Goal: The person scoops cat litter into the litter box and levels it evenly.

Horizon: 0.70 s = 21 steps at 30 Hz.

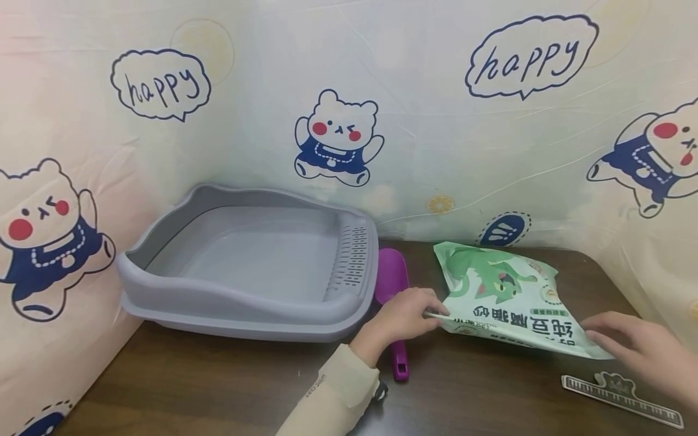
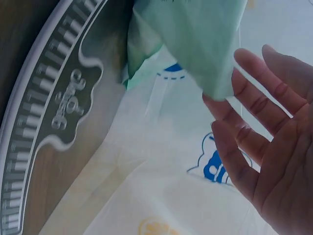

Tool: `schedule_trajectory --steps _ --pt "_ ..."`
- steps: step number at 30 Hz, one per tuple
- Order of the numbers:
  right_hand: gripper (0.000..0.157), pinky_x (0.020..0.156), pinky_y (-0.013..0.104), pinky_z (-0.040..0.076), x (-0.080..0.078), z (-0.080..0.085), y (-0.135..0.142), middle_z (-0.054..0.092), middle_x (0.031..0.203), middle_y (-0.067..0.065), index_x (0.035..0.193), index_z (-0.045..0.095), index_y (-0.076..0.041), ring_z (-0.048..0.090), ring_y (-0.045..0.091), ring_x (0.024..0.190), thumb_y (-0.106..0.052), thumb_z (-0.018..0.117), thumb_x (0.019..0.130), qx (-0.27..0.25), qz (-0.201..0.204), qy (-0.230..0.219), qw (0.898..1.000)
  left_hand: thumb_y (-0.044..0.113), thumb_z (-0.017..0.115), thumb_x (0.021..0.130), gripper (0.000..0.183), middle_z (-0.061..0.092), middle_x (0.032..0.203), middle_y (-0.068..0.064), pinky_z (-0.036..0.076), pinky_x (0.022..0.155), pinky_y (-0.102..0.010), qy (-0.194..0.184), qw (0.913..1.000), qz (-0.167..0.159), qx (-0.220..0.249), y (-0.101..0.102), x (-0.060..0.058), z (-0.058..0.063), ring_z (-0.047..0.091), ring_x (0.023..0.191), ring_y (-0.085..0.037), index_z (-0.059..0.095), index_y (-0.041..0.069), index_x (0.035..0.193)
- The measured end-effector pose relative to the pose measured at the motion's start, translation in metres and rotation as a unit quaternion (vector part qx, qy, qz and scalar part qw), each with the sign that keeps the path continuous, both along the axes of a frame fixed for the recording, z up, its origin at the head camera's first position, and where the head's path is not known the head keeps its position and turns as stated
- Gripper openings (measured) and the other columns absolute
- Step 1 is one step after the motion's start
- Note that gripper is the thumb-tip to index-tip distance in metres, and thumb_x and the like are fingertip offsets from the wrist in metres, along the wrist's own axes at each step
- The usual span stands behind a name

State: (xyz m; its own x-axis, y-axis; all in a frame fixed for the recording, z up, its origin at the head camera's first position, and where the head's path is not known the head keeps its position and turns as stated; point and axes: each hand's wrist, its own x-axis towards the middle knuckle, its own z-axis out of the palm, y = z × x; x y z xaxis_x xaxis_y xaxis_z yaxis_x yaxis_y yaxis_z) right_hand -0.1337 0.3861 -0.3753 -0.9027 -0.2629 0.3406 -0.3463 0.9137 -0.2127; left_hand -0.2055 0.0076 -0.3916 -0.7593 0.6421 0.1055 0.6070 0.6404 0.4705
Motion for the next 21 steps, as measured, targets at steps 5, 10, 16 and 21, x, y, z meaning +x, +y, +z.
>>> schedule_trajectory --steps 5,10,16,21 --pt "0.009 0.063 0.016 0.044 -0.002 0.003 -0.012 0.072 0.092 -0.003 0.094 0.074 -0.023 0.052 -0.013 0.080 -0.022 0.076 0.086 -0.002 0.010 -0.058 0.998 0.019 0.072 0.090 0.023 0.070 0.100 0.009 0.045 0.076 -0.014 0.009 0.9998 -0.015 0.000 0.000 -0.001 0.001 0.058 0.088 -0.002 0.077 0.022 0.112" --pt "0.008 0.062 0.019 0.047 -0.004 -0.001 -0.016 0.069 0.087 -0.011 0.094 0.072 -0.021 0.051 -0.014 0.080 -0.017 0.074 0.088 -0.015 0.042 -0.070 0.997 0.017 0.073 0.089 0.023 0.072 0.102 0.008 0.046 0.081 -0.015 0.001 0.9997 -0.019 0.013 -0.001 -0.002 0.002 0.060 0.091 -0.003 0.077 0.020 0.111" --pt "0.007 0.063 0.021 0.048 -0.004 -0.004 -0.016 0.067 0.087 -0.016 0.094 0.073 -0.023 0.050 -0.011 0.077 -0.020 0.075 0.088 -0.003 0.041 -0.081 0.996 0.019 0.072 0.090 0.023 0.075 0.107 0.007 0.047 0.088 -0.014 -0.012 0.9993 -0.028 0.024 0.000 -0.002 0.003 0.064 0.098 -0.003 0.077 0.019 0.113" --pt "0.006 0.064 0.023 0.049 -0.004 -0.005 -0.016 0.068 0.089 -0.016 0.095 0.073 -0.025 0.051 -0.011 0.078 -0.023 0.073 0.089 -0.003 0.043 -0.100 0.994 0.019 0.072 0.090 0.026 0.075 0.110 0.007 0.048 0.089 -0.014 -0.011 0.9993 -0.027 0.024 0.000 0.000 0.005 0.066 0.101 -0.003 0.075 0.018 0.116"
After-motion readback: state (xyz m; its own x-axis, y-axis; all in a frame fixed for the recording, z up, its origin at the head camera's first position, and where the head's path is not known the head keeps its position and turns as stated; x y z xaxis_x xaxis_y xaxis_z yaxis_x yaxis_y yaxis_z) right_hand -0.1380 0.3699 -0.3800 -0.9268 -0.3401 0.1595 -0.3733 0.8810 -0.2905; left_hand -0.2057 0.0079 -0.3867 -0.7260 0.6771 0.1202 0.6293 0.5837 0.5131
